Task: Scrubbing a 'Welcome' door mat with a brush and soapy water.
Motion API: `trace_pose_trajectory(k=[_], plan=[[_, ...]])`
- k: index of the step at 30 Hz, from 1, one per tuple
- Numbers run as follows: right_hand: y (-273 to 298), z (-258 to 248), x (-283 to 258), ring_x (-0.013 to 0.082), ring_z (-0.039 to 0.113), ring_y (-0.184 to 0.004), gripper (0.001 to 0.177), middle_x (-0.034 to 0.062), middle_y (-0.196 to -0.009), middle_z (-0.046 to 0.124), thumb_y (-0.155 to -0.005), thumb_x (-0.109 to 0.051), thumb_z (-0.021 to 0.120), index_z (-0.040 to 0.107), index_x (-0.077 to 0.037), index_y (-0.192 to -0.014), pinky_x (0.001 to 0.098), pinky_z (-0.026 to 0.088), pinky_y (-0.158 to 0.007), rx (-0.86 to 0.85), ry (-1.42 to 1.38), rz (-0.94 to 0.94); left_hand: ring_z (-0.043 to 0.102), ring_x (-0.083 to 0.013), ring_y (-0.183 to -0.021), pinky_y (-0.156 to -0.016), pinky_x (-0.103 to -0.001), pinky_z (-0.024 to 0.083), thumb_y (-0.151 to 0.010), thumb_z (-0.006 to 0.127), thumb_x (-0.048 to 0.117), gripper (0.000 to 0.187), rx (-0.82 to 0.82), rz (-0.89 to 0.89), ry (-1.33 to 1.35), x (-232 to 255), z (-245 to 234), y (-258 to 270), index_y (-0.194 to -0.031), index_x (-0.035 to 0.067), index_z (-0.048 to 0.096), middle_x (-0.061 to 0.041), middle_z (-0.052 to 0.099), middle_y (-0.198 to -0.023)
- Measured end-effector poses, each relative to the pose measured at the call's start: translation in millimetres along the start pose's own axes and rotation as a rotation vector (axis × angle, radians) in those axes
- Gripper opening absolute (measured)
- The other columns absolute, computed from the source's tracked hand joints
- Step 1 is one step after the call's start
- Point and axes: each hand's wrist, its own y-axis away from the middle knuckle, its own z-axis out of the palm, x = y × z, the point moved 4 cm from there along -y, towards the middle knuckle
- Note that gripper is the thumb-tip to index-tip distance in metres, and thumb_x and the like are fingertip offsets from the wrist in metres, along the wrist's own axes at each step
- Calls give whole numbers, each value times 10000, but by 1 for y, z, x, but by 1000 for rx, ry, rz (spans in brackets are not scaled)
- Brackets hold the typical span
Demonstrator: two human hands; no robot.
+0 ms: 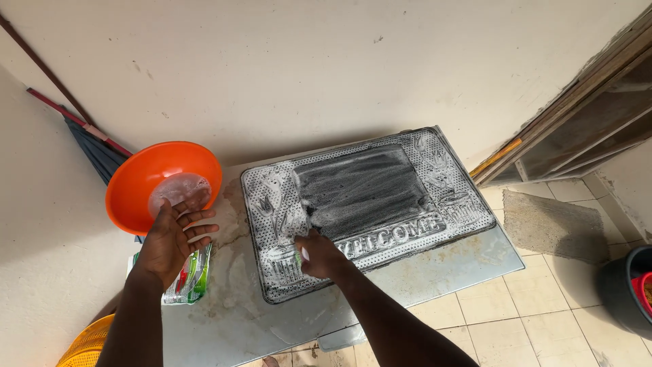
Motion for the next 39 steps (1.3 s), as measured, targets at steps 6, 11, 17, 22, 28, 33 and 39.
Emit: trace_pose_trajectory(k=[6,11,17,22,28,33,39], plan=[[23,-54,170,355,702,-1027,282,177,-1142,606,-836,-197,775,624,-132,-1065,451,627,-852,211,62,69,643,-280,-1090,-916,-441,477,-837,398,827,901,-81,-34,42,-13,73,-26,-1390,117,442,-172,638,-1266],[68,-119,300,373,684,-1003,390,159,-1148,586,-780,-211,796,606,-155,-1116,439,616,-846,333,75,217,657,-272,-1086,-918,-428,486,-814,357,863,975,-104,-33,-32,-13,117,-38,-1411,100,472,-169,656,-1255],[93,-167,387,392,684,-983,304,164,-1102,590,-801,-248,788,628,-174,-1048,468,593,-869,394,81,254,652,-287,-1087,-930,-437,476,-817,329,880,1018,-5,-58,-50,-19,145,-36,-1436,83,466,-174,650,-1250],[89,-192,415,384,692,-964,283,164,-1060,614,-799,-287,779,632,-181,-1016,474,593,-857,435,59,202,658,-294,-1104,-959,-453,474,-830,313,868,1008,32,-42,-59,-18,199,-28,-1443,80,453,-184,638,-1251],[71,-180,332,459,700,-979,466,259,-1183,535,-803,-166,739,569,-110,-1233,485,612,-854,314,143,234,650,-312,-1103,-964,-459,479,-853,294,850,989,101,-16,-43,-26,259,-21,-1453,79,448,-209,644,-1261],[59,-132,258,518,598,-1147,562,312,-1396,403,-800,-140,837,562,-135,-1291,513,597,-893,118,69,-35,648,-315,-1113,-931,-459,488,-841,291,849,999,100,-19,-42,-35,305,-29,-1449,74,461,-198,644,-1267],[81,-160,329,404,701,-1047,342,201,-1171,595,-791,-137,787,636,-144,-1098,464,627,-862,98,-14,-205,652,-305,-1127,-954,-451,504,-813,271,858,1014,83,0,-99,-22,355,-35,-1455,97,469,-185,646,-1276]])
